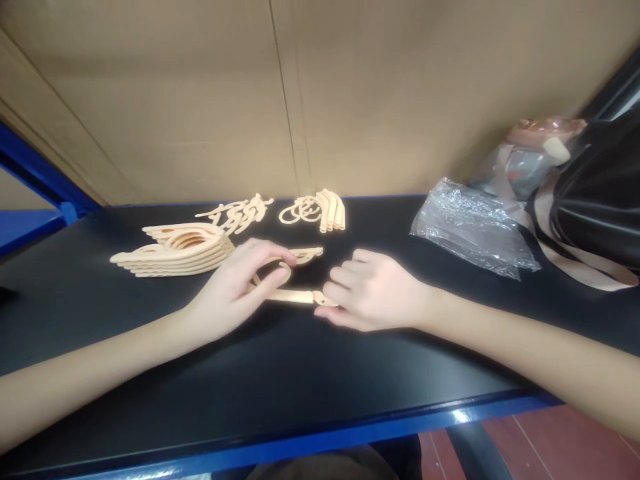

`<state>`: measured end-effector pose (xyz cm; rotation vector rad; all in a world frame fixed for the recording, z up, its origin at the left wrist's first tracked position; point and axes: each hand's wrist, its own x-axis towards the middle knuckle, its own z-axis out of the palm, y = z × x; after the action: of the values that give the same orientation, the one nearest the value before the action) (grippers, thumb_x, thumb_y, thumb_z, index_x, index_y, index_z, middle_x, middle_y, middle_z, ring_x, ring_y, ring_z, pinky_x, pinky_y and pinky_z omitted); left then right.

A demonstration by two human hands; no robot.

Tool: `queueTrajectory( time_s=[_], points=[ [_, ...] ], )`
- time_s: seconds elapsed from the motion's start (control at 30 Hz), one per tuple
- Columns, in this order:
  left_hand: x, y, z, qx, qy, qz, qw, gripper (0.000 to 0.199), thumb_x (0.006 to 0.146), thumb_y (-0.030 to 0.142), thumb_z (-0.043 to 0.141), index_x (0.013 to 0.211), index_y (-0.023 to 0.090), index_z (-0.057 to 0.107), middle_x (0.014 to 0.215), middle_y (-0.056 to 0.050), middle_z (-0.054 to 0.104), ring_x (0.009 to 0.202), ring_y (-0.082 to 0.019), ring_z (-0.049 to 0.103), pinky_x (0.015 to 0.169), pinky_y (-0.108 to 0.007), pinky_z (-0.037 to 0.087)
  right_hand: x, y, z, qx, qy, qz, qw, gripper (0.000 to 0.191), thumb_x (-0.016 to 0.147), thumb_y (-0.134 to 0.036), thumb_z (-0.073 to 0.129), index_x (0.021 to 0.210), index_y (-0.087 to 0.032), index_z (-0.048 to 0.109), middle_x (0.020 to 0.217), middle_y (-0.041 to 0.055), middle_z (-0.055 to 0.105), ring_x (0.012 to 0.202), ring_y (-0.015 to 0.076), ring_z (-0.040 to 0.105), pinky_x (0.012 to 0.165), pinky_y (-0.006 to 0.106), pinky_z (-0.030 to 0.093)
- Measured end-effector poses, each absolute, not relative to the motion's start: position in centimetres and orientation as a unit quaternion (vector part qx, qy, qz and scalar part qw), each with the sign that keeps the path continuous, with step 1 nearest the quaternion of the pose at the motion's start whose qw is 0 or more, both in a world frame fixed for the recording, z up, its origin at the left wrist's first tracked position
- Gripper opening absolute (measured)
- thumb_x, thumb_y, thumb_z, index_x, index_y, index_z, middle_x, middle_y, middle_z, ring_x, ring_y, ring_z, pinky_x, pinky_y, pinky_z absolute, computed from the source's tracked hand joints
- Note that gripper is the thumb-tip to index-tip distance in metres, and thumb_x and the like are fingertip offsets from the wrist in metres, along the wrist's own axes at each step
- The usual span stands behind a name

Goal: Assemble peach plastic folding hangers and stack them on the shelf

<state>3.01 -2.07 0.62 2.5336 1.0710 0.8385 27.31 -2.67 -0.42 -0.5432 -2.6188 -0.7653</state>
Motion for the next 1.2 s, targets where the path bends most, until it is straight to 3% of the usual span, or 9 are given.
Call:
queueTrajectory(
  time_s=[0.17, 0.37, 0.57, 0.8, 1.07, 1.2],
  points=[
    [2.2, -0.4, -0.3, 0.832, 0.412, 0.303, 0.214, 0.021, 0.088, 0.022, 0.051, 0.104, 0.021, 0.064, 0.122, -0.007, 0.057, 0.116, -0.024, 0.052, 0.095, -0.043, 0.047, 27.6, -1.9, -0.6, -0.197, -0.946, -0.171, 0.193, 0.03, 0.095, -0.039, 0.047, 0.081, -0.017, 0.064, 0.066, -0.002, 0.056, 0.058, 0.0121, 0.044, 0.062, 0.029, 0.033],
    [2.1, 0.4, -0.8, 0.812, 0.4, 0.321, 0.278, 0.015, 0.084, 0.023, 0.057, 0.091, 0.02, 0.07, 0.109, -0.006, 0.063, 0.104, -0.021, 0.06, 0.094, -0.04, 0.048, 27.2, -2.1, -0.4, -0.16, -0.966, -0.096, 0.179, 0.023, 0.093, -0.031, 0.048, 0.084, -0.016, 0.063, 0.077, 0.0023, 0.061, 0.07, 0.0146, 0.047, 0.075, 0.032, 0.037],
    [2.4, 0.3, -0.5, 0.809, 0.423, 0.312, 0.263, 0.01, 0.084, 0.023, 0.058, 0.087, 0.019, 0.067, 0.094, -0.003, 0.067, 0.093, -0.02, 0.061, 0.087, -0.037, 0.048, 26.9, -2.8, -0.4, -0.148, -0.972, -0.049, 0.177, 0.016, 0.09, -0.024, 0.05, 0.081, -0.016, 0.061, 0.088, 0.005, 0.063, 0.082, 0.0163, 0.053, 0.083, 0.034, 0.039],
    [2.3, 0.4, -0.9, 0.813, 0.44, 0.32, 0.211, 0.012, 0.089, 0.023, 0.053, 0.089, 0.019, 0.064, 0.101, -0.005, 0.061, 0.095, -0.02, 0.058, 0.086, -0.037, 0.046, 26.4, -4.2, -0.2, -0.14, -0.971, 0.006, 0.194, 0.012, 0.087, -0.021, 0.052, 0.086, -0.016, 0.063, 0.101, 0.0066, 0.064, 0.091, 0.0177, 0.054, 0.086, 0.035, 0.041],
    [2.3, 0.5, -0.9, 0.821, 0.444, 0.305, 0.186, 0.018, 0.091, 0.019, 0.047, 0.092, 0.02, 0.065, 0.101, -0.005, 0.062, 0.098, -0.021, 0.055, 0.091, -0.04, 0.044, 26.1, -5.2, 0.0, -0.115, -0.981, 0.016, 0.155, 0.02, 0.091, -0.016, 0.047, 0.103, -0.017, 0.064, 0.109, 0.0081, 0.061, 0.091, 0.0174, 0.055, 0.076, 0.03, 0.045],
    [2.3, 0.6, -0.8, 0.819, 0.442, 0.309, 0.196, 0.02, 0.09, 0.017, 0.045, 0.093, 0.019, 0.065, 0.102, -0.006, 0.062, 0.099, -0.021, 0.055, 0.092, -0.04, 0.044, 25.8, -5.6, 0.2, -0.103, -0.985, 0.04, 0.135, 0.03, 0.093, -0.019, 0.046, 0.12, -0.018, 0.058, 0.114, 0.0087, 0.059, 0.097, 0.0176, 0.056, 0.078, 0.029, 0.048]
  ],
)
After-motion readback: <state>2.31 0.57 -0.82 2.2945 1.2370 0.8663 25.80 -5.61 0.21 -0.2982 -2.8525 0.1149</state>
